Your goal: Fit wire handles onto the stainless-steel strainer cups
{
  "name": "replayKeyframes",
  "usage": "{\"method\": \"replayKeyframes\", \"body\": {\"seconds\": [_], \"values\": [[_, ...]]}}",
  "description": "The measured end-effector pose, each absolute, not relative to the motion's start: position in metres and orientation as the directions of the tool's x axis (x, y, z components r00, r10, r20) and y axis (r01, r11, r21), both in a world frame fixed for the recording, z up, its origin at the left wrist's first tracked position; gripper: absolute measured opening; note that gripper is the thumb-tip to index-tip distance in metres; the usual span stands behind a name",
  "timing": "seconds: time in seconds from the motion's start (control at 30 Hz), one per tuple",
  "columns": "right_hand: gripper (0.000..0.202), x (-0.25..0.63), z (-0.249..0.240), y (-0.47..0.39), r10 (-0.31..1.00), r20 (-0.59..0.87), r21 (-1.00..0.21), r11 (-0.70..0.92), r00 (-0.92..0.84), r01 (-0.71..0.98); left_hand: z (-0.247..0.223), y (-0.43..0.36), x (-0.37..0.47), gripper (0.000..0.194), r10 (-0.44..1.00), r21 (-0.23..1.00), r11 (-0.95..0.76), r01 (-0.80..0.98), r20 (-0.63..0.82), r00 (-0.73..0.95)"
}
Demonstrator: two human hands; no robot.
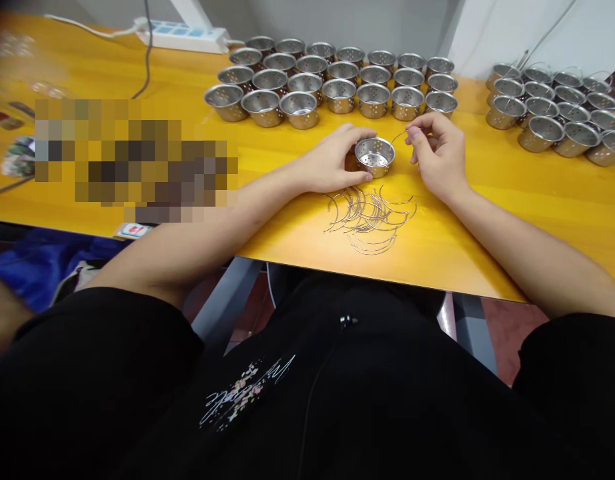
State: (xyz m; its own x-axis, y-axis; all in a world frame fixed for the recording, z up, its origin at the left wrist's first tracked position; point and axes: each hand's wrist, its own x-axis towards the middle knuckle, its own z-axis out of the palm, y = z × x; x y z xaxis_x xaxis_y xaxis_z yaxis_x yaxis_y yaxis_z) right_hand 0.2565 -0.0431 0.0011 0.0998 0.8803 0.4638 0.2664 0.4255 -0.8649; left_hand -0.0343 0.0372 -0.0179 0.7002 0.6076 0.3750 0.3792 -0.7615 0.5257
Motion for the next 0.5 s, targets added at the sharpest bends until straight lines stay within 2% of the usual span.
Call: {"method": "replayKeyframes", "body": {"seconds": [0.1, 0.27, 0.5], "values": [[0.068, 0.258, 0.000, -0.042, 0.861, 0.498, -0.832, 0.443, 0.099, 0.333, -0.017, 0.036, -0.035, 0.106, 0.605, 0.526, -0.764, 0.374, 0.381, 0.699], [0.067, 0.268, -0.010, -0.033, 0.856, 0.514, -0.815, 0.468, 0.053, 0.343, -0.019, 0.037, -0.035, 0.105, 0.602, 0.544, -0.761, 0.355, 0.388, 0.698], [0.071, 0.272, -0.014, -0.025, 0.883, 0.468, -0.831, 0.423, 0.044, 0.361, -0.022, 0.043, -0.035, 0.102, 0.592, 0.566, -0.764, 0.308, 0.429, 0.682]]}}
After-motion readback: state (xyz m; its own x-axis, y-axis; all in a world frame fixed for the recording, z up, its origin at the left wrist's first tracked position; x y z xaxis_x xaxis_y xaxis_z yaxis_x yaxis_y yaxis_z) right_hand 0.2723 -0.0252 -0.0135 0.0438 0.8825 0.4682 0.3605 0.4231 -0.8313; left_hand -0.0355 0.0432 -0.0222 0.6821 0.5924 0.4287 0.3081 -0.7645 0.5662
